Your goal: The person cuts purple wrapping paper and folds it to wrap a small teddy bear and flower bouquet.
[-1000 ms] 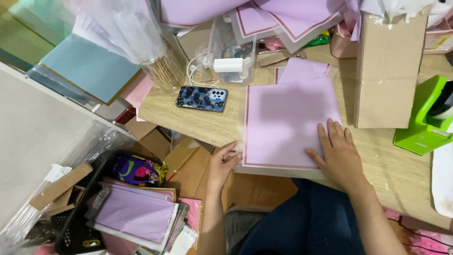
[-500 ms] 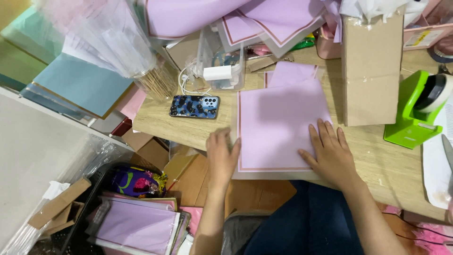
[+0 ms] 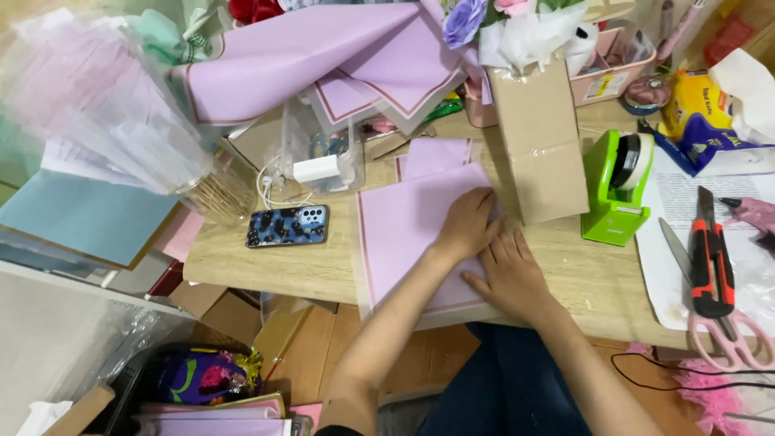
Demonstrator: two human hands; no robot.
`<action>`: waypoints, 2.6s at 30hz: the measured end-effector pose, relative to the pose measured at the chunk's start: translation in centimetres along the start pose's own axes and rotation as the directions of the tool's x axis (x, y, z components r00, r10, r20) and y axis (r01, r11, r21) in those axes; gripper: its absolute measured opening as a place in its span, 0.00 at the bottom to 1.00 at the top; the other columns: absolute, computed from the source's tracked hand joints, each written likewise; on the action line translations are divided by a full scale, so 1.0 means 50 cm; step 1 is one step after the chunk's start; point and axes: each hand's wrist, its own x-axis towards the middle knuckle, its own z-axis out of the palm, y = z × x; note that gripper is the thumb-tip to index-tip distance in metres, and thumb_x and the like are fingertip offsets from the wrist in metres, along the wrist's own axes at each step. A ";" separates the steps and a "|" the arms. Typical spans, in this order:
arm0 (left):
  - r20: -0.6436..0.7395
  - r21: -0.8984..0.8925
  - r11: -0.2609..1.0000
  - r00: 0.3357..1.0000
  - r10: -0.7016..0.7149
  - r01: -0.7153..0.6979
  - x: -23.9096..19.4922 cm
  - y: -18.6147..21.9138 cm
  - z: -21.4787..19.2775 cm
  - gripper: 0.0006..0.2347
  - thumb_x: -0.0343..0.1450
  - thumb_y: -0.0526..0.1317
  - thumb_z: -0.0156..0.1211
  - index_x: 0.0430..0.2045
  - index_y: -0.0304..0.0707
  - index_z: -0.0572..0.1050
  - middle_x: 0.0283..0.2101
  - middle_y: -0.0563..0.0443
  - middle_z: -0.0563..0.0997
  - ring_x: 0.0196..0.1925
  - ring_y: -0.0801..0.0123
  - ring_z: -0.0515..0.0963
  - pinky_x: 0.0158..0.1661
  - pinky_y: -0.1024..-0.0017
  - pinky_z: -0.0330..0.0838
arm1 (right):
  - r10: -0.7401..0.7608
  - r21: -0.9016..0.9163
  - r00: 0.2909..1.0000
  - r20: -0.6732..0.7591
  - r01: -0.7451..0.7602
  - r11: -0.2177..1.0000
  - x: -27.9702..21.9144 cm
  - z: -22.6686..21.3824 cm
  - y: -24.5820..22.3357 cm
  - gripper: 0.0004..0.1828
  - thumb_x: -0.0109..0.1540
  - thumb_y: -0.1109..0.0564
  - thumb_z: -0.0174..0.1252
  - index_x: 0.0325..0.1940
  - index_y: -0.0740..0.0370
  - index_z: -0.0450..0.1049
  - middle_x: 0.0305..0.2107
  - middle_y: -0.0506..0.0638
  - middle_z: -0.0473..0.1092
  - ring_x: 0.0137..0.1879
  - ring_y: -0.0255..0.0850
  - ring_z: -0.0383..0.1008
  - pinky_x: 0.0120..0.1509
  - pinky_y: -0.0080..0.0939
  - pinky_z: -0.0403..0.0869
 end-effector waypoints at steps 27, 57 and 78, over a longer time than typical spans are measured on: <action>-0.121 0.089 0.996 0.993 0.005 0.006 0.066 -0.061 0.009 0.25 0.74 0.49 0.49 0.62 0.30 0.65 0.67 0.39 0.67 0.71 0.47 0.63 0.67 0.54 0.56 | -0.109 -0.267 0.976 -0.187 0.056 0.962 -0.206 -0.080 0.008 0.53 0.57 0.23 0.46 0.73 0.63 0.57 0.70 0.57 0.58 0.77 0.45 0.54 0.81 0.56 0.49; -0.231 0.255 0.966 0.972 0.031 0.030 -0.068 0.094 -0.064 0.14 0.67 0.44 0.60 0.39 0.33 0.73 0.44 0.43 0.76 0.42 0.51 0.76 0.33 0.59 0.72 | -0.038 -0.362 0.994 -0.103 -0.001 0.932 -0.243 -0.057 0.000 0.59 0.49 0.24 0.57 0.75 0.58 0.54 0.71 0.52 0.56 0.76 0.42 0.54 0.73 0.59 0.60; -0.345 0.230 0.971 0.938 0.016 0.068 -0.089 0.123 -0.080 0.16 0.69 0.45 0.51 0.45 0.37 0.77 0.49 0.49 0.80 0.52 0.60 0.77 0.50 0.62 0.65 | 0.710 0.167 0.631 -0.313 -0.699 0.695 -0.262 -0.149 0.348 0.33 0.61 0.46 0.62 0.66 0.67 0.71 0.57 0.63 0.71 0.59 0.63 0.70 0.50 0.68 0.69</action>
